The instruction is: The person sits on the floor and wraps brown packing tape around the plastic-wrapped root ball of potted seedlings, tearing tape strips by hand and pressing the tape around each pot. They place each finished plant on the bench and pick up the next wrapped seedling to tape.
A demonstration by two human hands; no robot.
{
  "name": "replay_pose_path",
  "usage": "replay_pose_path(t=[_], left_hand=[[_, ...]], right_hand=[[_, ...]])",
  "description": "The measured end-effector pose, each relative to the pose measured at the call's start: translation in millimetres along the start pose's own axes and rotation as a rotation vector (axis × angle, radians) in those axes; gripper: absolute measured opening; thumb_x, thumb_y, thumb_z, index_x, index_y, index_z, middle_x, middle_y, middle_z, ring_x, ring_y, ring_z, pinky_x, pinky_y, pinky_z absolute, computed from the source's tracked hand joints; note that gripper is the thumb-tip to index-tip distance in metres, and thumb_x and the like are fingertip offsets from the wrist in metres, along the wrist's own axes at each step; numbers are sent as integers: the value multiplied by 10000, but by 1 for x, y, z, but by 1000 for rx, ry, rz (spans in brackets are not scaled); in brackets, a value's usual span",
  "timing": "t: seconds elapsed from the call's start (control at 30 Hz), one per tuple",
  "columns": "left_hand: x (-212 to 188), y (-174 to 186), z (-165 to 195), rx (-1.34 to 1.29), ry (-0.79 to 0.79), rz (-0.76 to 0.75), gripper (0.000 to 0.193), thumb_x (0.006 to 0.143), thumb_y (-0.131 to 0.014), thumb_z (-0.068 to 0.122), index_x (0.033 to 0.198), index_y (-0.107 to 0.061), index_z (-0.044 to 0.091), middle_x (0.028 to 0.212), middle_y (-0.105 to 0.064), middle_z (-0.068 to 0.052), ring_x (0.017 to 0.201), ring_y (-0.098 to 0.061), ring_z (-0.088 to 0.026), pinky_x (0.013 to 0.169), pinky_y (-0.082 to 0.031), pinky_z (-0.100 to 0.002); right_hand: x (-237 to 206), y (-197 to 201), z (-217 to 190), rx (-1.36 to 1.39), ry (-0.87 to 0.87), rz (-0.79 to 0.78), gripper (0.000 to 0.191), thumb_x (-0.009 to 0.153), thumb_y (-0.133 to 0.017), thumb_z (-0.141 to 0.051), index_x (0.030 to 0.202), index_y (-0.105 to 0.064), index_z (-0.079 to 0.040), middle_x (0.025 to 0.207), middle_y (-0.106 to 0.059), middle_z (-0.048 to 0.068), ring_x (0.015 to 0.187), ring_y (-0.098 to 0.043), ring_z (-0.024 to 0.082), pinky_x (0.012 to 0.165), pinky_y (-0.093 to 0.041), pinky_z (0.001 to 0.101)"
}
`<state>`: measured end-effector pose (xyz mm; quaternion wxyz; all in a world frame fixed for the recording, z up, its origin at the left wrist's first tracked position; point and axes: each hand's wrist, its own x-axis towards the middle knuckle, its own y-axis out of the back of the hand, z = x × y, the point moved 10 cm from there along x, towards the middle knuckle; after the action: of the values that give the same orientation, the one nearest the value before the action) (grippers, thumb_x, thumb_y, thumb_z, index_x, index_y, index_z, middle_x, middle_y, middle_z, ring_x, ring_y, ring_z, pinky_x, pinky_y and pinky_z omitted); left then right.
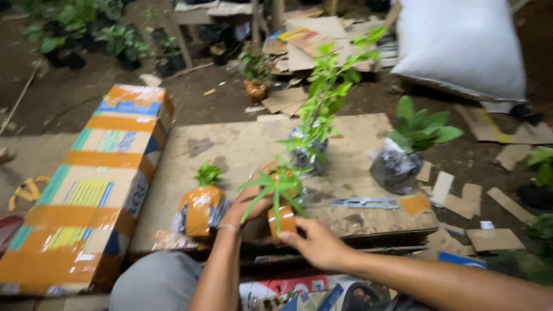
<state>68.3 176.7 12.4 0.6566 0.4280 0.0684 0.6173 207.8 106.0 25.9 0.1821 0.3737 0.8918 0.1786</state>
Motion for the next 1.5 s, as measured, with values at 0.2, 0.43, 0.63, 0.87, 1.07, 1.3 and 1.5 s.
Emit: replay_pose_path(t=[0.2,0.43,0.63,0.87,1.07,1.3,1.5], left_hand=[[12,-21,-22,-405,295,-119,716,733,-910,173,1365,-583,96,1238,-698,-82,1148,-641,-187,1050,-522,-318],[9,-15,-15,-559,305,-18,967,633,-912,88,1468,-424,87,1264,-645,-50,1121,-633,-168,987,-554,-328],[3,11,-8,22,229,170,1092,645,-959,287,1503,-330,39,1470,-339,-259,1316,-432,-399,1087,-451,-469],[-68,16,21,68,391,592,693,830,-831,257,1406,-517,33,1288,-594,-242,1172,-596,-377,980,-517,-476],[-126,-81,20,-1164,1051,549,434,908,-692,273,1243,-552,34,742,-569,1,553,-503,-102,472,-426,-271],[-103,-62,42,-1166,754,412,585,882,-797,191,1378,-502,98,692,-453,39,561,-425,-26,479,-343,-207],[-109,-66,43,-1263,802,414,651,866,-790,197,1363,-412,13,795,-554,18,559,-433,-59,469,-343,-232]], right_hand=[[11,3,24,104,85,49,425,947,-649,-425,1131,-735,-52,951,-802,24,869,-680,93,813,-555,327],[14,1,56,145,-358,-8,550,945,-661,-525,869,-769,8,581,-625,30,380,-493,113,349,-383,291],[11,10,51,174,-385,-2,493,892,-631,-542,909,-773,-70,688,-679,42,423,-539,121,382,-444,292],[19,86,99,-162,-263,-266,417,874,-691,-394,1032,-770,-16,877,-799,33,801,-776,180,770,-616,367],[-1,157,94,-981,331,240,507,696,-753,-151,1161,-670,33,1065,-696,267,965,-685,432,879,-542,470],[-17,162,91,-825,0,233,323,811,-774,-150,1109,-716,-41,1082,-705,167,1015,-690,365,907,-550,455],[-61,106,-43,-1160,360,298,442,762,-682,-64,1195,-712,-146,972,-637,105,870,-665,312,751,-542,423]])
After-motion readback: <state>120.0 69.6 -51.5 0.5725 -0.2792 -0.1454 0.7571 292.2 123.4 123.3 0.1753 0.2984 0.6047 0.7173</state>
